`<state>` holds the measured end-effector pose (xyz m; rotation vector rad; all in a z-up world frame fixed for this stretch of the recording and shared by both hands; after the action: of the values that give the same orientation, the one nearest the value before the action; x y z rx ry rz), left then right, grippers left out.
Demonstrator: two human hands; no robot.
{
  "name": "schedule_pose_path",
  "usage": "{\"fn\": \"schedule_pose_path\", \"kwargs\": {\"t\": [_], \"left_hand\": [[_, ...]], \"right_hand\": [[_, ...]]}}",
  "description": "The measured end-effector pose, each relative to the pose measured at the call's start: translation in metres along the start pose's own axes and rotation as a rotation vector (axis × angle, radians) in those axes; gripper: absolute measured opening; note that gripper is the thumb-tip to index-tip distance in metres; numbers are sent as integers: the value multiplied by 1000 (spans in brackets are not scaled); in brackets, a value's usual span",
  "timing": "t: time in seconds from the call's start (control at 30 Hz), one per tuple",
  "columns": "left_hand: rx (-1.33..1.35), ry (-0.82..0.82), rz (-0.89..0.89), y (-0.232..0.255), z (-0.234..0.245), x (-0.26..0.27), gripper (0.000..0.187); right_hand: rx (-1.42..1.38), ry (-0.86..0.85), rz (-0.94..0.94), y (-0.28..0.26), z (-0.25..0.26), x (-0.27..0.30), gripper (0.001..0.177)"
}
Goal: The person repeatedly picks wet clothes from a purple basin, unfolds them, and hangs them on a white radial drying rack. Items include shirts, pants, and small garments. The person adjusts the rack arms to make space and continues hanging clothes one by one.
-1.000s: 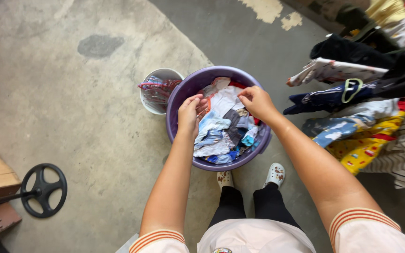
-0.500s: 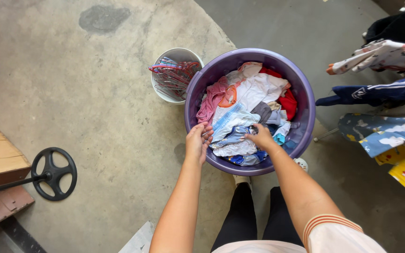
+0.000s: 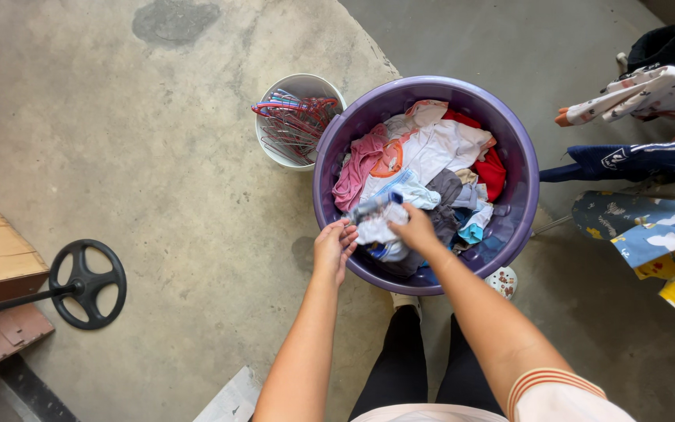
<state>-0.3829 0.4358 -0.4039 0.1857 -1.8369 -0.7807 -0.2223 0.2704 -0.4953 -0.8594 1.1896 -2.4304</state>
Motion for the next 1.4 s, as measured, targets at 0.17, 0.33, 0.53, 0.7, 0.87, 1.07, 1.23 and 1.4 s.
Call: {"fn": "schedule_pose_path", "kwargs": {"t": [0.17, 0.33, 0.53, 0.7, 0.87, 1.07, 1.23, 1.4], "left_hand": [[-386, 11, -162, -8, 10, -58, 26], [-1084, 90, -589, -2, 8, -109, 28], [-1370, 72, -536, 3, -15, -115, 40], [-1592, -8, -509, 17, -40, -122, 53], [-1699, -37, -317, 16, -45, -149, 46], [-1767, 33, -241, -5, -37, -153, 37], [-1654, 44, -234, 30, -52, -121, 41], [-1451, -74, -528, 99, -91, -64, 38]], "right_hand": [[378, 107, -30, -57, 89, -30, 71], [672, 18, 92, -116, 114, -21, 105], [724, -404, 37, -117, 51, -12, 104], [755, -420, 9, -63, 34, -21, 94], [764, -474, -52, -45, 27, -33, 100], [761, -488, -72, -58, 32, -27, 102], [757, -524, -77, -63, 39, -21, 103], [686, -485, 21, -62, 58, -8, 87]]}}
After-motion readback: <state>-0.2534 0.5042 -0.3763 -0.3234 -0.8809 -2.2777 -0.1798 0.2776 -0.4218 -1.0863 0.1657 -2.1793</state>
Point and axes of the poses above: each hand's wrist, its own x-axis away from the middle knuckle, its own z-axis out of the back of the hand, y = z × x, the point moved 3 cm from there along -x, towards the middle knuckle, and after that the axes turned 2 degrees about x, right-handed, at the moved point
